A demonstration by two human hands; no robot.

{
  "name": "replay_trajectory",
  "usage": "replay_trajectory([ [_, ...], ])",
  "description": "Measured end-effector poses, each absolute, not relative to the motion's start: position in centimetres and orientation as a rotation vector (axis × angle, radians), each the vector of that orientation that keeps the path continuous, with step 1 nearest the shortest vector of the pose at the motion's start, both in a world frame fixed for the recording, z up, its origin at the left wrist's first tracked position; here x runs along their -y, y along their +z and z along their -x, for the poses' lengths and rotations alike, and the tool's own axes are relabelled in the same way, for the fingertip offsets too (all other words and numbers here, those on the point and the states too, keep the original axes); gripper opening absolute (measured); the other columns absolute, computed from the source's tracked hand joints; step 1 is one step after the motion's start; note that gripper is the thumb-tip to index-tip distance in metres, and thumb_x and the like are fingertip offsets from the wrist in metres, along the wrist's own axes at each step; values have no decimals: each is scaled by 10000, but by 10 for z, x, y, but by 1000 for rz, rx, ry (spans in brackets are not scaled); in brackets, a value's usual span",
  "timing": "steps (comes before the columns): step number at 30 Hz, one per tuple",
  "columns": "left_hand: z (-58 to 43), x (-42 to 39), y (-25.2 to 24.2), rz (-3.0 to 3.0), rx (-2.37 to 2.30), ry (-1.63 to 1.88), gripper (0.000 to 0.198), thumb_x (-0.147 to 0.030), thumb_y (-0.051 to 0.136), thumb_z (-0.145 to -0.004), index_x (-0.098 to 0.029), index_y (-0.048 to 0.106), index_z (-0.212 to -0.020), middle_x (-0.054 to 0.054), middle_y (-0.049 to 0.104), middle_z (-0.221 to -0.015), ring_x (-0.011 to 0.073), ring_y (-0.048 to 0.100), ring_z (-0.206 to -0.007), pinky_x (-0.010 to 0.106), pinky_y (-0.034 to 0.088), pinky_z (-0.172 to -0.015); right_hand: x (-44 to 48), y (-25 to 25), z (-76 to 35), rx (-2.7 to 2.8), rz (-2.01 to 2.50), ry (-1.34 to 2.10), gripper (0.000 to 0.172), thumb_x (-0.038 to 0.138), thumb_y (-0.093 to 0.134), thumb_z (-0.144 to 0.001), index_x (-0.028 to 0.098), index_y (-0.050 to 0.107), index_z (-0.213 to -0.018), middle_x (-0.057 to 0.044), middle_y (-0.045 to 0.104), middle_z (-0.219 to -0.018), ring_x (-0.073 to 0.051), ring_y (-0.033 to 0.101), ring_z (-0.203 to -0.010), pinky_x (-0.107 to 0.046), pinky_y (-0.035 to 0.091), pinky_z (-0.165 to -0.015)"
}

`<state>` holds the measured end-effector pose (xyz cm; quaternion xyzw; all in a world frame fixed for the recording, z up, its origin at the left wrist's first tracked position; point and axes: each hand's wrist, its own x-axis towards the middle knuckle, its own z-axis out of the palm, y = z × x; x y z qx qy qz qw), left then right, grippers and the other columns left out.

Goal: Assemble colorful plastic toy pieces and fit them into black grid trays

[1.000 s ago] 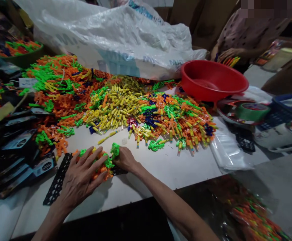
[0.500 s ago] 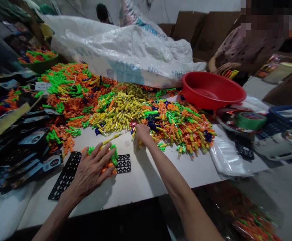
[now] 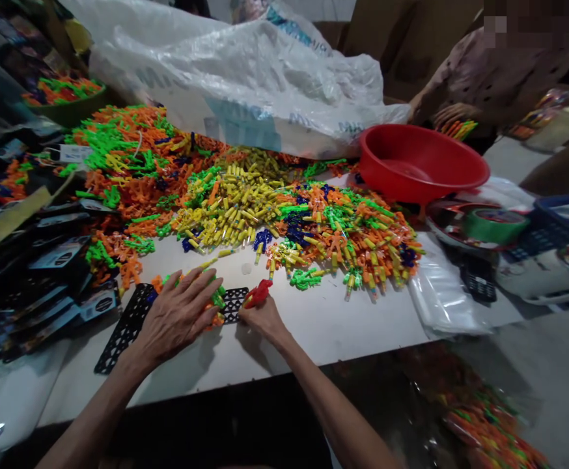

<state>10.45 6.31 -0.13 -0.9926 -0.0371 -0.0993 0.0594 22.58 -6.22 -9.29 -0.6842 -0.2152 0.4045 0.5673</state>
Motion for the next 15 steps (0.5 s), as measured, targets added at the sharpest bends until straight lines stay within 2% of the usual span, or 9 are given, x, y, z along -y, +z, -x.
replay_trajectory([
  [3, -105, -63, -2, 3005, 107, -313, 396, -333, 431, -890, -205, 503, -1258, 77, 495, -1348, 276, 411, -1255, 466, 321, -1017, 56, -92, -223, 588, 1583, 921, 132, 192, 580, -591, 179, 453, -562, 49, 460, -525, -99, 401, -516, -202, 331, -456],
  [7, -104, -64, -4, 3008, 121, -308, 401, -336, 424, -894, -205, 498, -1266, 69, 489, -1356, 275, 396, -1270, 464, 315, -1027, 53, -96, -219, 922, 1702, 710, 126, 255, 623, -667, 176, 526, -678, 17, 539, -627, -126, 453, -586, -219, 373, -522],
  [10, -104, -63, -3, 3025, 133, -303, 410, -376, 427, -891, -210, 508, -1257, 73, 492, -1352, 277, 397, -1269, 469, 309, -1032, 54, -96, -208, 1169, 1956, 536, 70, 209, 560, -740, 171, 568, -799, -43, 601, -781, -165, 528, -674, -256, 413, -604],
  [13, -106, -59, -2, 3043, 158, -301, 475, -475, 445, -862, -202, 524, -1243, 100, 502, -1338, 304, 407, -1255, 487, 329, -1007, 54, -87, -200, 1370, 2163, 519, 198, 140, 458, -800, 169, 586, -948, -99, 602, -988, -191, 573, -792, -280, 428, -665],
  [15, -108, -55, -1, 3047, 198, -327, 455, -476, 458, -854, -213, 547, -1215, 109, 514, -1323, 311, 419, -1242, 492, 344, -987, 54, -78, -207, 1464, 2174, 608, 206, 142, 481, -797, 177, 594, -966, -93, 602, -1020, -194, 581, -830, -279, 435, -682],
])
